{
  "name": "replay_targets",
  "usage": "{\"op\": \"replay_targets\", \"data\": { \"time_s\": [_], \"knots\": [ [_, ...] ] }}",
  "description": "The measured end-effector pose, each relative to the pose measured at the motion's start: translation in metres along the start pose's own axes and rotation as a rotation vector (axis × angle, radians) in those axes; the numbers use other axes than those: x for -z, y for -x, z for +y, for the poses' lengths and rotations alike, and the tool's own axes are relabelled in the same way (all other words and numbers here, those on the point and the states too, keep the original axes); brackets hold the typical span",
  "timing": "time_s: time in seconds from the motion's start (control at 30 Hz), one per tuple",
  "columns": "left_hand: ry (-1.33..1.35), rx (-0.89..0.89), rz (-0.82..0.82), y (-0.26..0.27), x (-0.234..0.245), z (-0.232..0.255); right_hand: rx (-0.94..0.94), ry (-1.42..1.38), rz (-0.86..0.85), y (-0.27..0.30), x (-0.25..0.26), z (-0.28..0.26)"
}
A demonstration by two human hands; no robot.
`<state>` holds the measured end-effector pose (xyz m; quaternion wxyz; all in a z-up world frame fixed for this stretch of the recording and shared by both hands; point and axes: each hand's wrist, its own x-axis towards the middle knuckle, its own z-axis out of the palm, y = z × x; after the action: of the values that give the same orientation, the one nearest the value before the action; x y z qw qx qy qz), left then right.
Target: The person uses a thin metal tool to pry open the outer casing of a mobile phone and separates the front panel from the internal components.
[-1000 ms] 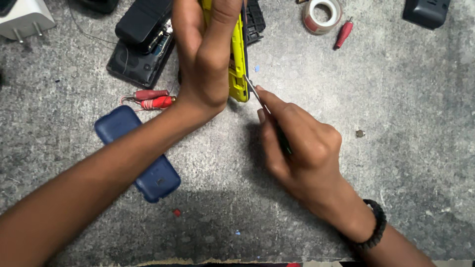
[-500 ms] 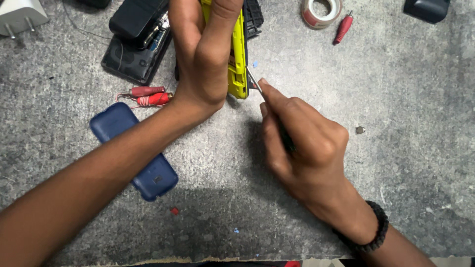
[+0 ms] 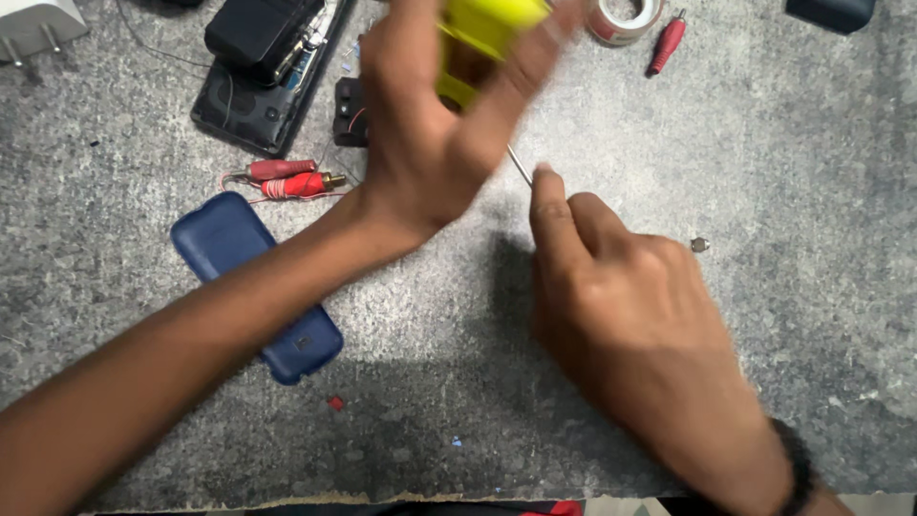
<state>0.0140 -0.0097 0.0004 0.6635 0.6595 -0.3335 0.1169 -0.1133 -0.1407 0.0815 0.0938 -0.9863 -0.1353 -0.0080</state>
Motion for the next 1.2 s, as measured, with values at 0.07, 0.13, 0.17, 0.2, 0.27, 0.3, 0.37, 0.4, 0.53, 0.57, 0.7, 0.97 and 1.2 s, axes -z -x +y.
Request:
{"op": "replay_targets", "data": {
  "time_s": [0.07,0.13,0.17,0.2,0.27,0.3,0.37,0.4,0.53,0.57,0.7,0.97,1.2],
  "knots": [
    [-0.084,-0.057,-0.052,-0.002,0.001,0.008,-0.01,-0.07,-0.063,-0.001,0.013,0.004],
    [-0.08,-0.035,-0.051,-0.002,0.001,0.015,-0.019,-0.1,-0.124,-0.006,0.023,0.006],
    [-0.076,-0.033,-0.048,-0.006,0.001,0.016,-0.017,-0.091,-0.146,-0.011,0.027,0.007],
    [-0.072,-0.032,-0.046,-0.008,0.001,0.017,-0.015,-0.081,-0.168,-0.016,0.032,0.007],
    [-0.058,-0.04,-0.055,-0.007,0.004,0.019,-0.065,-0.061,-0.288,-0.026,0.041,0.006],
    [-0.039,-0.062,-0.072,-0.007,0.005,0.017,-0.095,-0.05,-0.346,-0.031,0.046,0.006],
    [-0.056,-0.061,-0.075,-0.006,0.005,0.014,-0.248,-0.012,-0.492,-0.036,0.057,0.005],
    [-0.093,-0.037,-0.062,-0.005,0.004,0.012,-0.238,-0.014,-0.463,-0.036,0.059,0.005],
    [-0.121,0.014,-0.005,-0.001,0.006,0.001,-0.128,-0.049,-0.233,-0.03,0.044,0.006],
    [-0.105,0.029,0.015,-0.003,0.006,-0.001,-0.217,-0.039,-0.296,-0.032,0.029,0.001],
    [-0.093,0.044,0.042,0.0,0.0,0.0,-0.13,0.031,0.021,-0.035,-0.012,-0.021],
    [0.245,0.167,0.145,0.013,-0.001,-0.014,-0.161,-0.206,0.228,-0.03,-0.019,0.02],
    [0.437,0.305,0.119,0.0,0.007,-0.005,-0.123,-0.418,0.444,-0.039,-0.042,0.048]
  ]
}}
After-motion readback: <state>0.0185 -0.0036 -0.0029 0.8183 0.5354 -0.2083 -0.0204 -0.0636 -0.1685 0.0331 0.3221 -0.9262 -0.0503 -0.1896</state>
